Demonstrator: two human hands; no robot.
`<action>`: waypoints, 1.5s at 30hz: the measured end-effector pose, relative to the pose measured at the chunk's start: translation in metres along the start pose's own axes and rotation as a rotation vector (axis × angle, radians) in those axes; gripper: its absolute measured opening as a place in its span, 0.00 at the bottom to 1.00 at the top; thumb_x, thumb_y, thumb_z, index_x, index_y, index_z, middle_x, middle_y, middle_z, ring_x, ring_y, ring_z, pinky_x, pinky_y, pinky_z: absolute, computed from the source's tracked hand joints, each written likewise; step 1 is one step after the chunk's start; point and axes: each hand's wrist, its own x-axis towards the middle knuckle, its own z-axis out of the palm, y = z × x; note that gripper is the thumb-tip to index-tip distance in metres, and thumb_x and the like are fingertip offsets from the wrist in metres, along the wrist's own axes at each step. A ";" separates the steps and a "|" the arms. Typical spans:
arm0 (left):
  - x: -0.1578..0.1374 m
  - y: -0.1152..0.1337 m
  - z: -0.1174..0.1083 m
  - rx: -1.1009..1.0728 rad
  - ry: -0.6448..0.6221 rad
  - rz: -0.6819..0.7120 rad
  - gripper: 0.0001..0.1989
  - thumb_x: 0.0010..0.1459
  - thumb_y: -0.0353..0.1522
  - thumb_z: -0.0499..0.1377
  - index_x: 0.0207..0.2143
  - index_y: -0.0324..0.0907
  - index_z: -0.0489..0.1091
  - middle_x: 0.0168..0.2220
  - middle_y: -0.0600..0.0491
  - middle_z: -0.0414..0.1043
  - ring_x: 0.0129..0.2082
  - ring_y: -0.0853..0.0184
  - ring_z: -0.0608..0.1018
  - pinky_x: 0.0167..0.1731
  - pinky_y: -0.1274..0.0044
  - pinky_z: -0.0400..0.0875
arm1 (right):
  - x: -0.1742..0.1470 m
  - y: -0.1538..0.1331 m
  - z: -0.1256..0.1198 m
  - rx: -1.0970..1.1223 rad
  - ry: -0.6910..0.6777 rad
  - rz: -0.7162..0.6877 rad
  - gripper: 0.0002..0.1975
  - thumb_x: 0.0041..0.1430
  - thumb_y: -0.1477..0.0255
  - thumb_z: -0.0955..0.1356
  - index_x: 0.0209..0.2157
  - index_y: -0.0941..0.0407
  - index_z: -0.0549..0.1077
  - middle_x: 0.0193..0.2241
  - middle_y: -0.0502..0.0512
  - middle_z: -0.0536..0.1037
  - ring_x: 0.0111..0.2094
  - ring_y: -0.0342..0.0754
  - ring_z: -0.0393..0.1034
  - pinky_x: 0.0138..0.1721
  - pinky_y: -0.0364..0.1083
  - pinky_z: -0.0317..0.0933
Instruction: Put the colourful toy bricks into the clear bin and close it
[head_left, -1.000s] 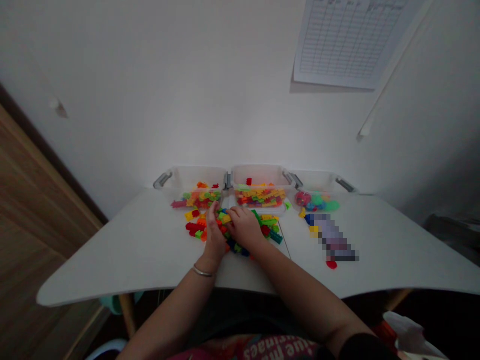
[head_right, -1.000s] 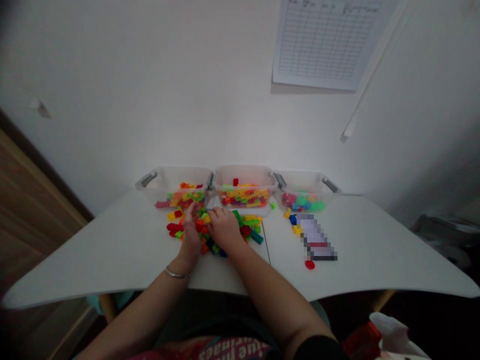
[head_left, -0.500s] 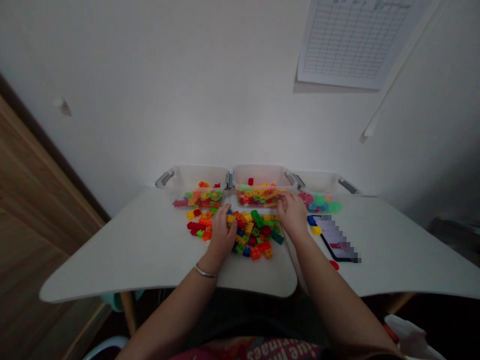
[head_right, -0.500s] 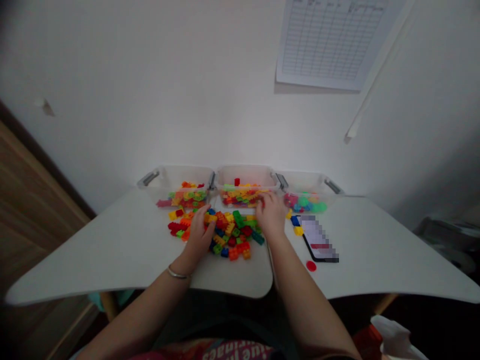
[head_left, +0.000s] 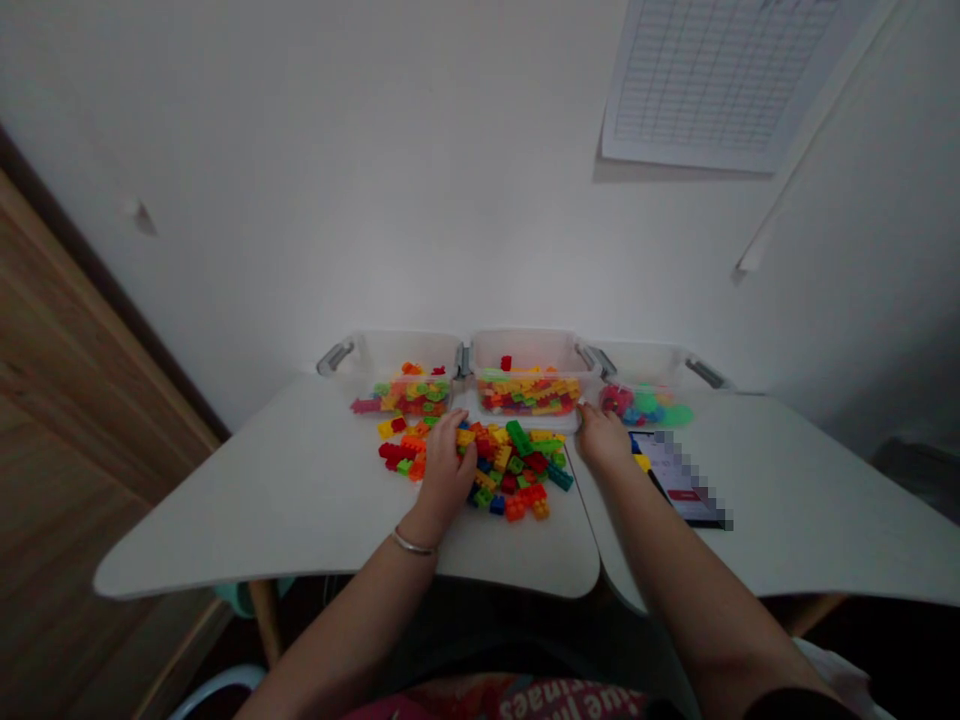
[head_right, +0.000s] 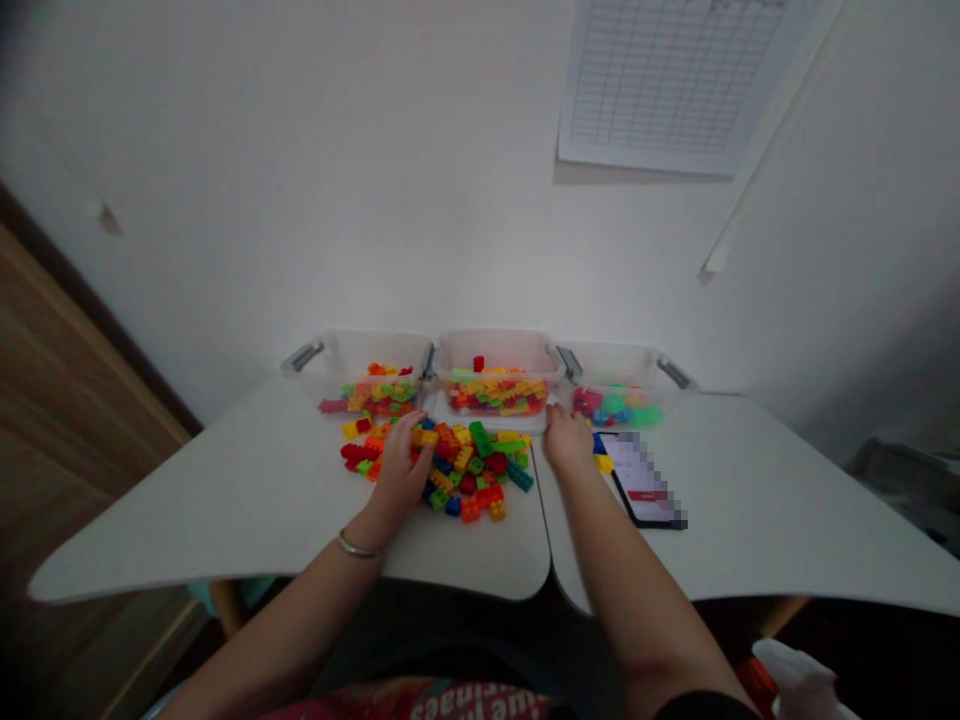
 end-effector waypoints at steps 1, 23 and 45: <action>0.000 0.000 0.000 0.000 0.001 -0.002 0.19 0.62 0.30 0.52 0.56 0.41 0.62 0.56 0.41 0.67 0.59 0.56 0.69 0.60 0.58 0.64 | -0.001 0.000 0.000 -0.011 -0.001 0.001 0.26 0.63 0.79 0.57 0.62 0.59 0.64 0.61 0.63 0.67 0.56 0.56 0.65 0.55 0.50 0.56; 0.002 0.006 -0.003 0.017 -0.052 0.001 0.15 0.62 0.29 0.52 0.49 0.41 0.69 0.55 0.42 0.68 0.56 0.56 0.70 0.58 0.58 0.65 | -0.052 -0.039 -0.051 0.416 0.183 0.057 0.10 0.58 0.64 0.68 0.38 0.56 0.70 0.35 0.57 0.78 0.38 0.51 0.72 0.37 0.46 0.62; 0.005 0.013 -0.007 0.013 -0.135 0.051 0.19 0.60 0.27 0.51 0.53 0.43 0.69 0.54 0.45 0.73 0.56 0.56 0.71 0.58 0.57 0.65 | -0.062 -0.037 -0.027 0.125 0.362 0.062 0.23 0.61 0.67 0.64 0.55 0.60 0.70 0.57 0.67 0.70 0.58 0.62 0.59 0.58 0.56 0.51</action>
